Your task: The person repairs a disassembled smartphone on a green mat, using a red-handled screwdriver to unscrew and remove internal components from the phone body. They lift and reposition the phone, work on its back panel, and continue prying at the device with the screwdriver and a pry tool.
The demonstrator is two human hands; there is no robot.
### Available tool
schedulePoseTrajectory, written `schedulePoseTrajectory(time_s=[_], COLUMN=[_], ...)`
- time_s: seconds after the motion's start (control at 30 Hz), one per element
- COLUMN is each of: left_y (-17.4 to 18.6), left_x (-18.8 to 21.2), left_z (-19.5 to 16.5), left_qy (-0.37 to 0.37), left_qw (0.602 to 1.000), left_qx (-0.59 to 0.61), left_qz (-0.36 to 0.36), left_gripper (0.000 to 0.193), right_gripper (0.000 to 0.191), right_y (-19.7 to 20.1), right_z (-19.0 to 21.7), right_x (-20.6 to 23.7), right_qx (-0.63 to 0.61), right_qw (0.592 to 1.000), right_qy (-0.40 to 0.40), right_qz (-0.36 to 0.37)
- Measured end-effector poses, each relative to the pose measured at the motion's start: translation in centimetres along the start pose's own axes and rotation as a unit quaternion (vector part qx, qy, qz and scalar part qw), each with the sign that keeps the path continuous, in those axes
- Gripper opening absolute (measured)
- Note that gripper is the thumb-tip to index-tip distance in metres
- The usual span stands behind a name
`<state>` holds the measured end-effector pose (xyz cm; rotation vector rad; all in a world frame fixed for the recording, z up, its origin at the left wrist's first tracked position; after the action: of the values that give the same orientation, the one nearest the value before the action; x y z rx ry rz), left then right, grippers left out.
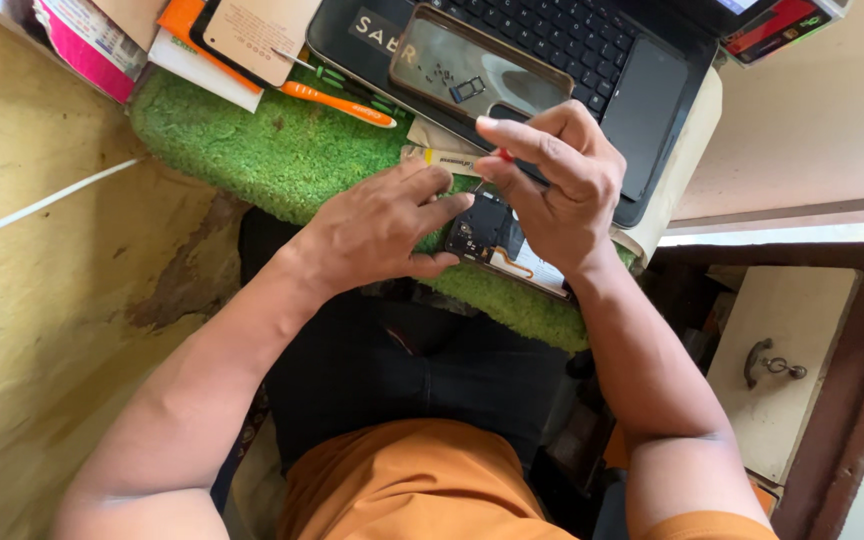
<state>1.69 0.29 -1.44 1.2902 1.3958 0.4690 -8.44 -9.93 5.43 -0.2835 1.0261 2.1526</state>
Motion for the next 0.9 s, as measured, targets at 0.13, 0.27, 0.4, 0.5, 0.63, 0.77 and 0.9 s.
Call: schedulePoseTrajectory(time_s=[0.13,0.27,0.4,0.5,0.63,0.77,0.9], left_y=[-0.8,-0.6,-0.8,-1.0,-0.9,-0.8,-0.3], left_x=[0.0,0.0,0.1,0.0,0.0,-0.1,-0.2], left_z=[0.4,0.2,0.2,0.3,0.4,0.6,0.4], left_qy=[0.01,0.005,0.003,0.006,0.01,0.016,0.008], left_qw=[0.999,1.0,1.0,1.0,1.0,1.0,1.0], left_qx=[0.018,0.004,0.005,0.004,0.001,0.017,0.025], left_qz=[0.041,0.022,0.021,0.021,0.011,0.015,0.005], left_gripper=[0.063,0.063,0.064,0.064,0.063,0.063,0.062], right_gripper=[0.036,0.035,0.037,0.028,0.024,0.034,0.044], right_y=[-0.1,0.0,0.6,0.4,0.1,0.4,0.4], right_z=[0.8,1.4,1.1,0.9,1.7,1.9,0.6], right_x=[0.4,0.9,1.2,1.3,1.2,1.4,1.4], right_qx=[-0.149,-0.102,-0.013,-0.067,-0.059,-0.04,-0.006], right_qw=[0.986,0.989,0.994,0.994,0.992,0.989,0.992], right_qy=[0.054,0.101,0.102,0.083,0.114,0.143,0.118], right_qz=[0.048,0.031,-0.046,-0.035,0.013,-0.005,-0.051])
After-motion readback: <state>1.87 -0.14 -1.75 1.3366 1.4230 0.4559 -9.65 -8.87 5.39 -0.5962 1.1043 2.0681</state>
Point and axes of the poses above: each hand's wrist, its own x-axis away from the middle knuckle, its own y-axis out of the back of the hand, z = x × y, the point moved 8 cm from there along -x, towards the middle knuckle, and after that the axes turned 8 degrees about -x, right-handed, at the moved point
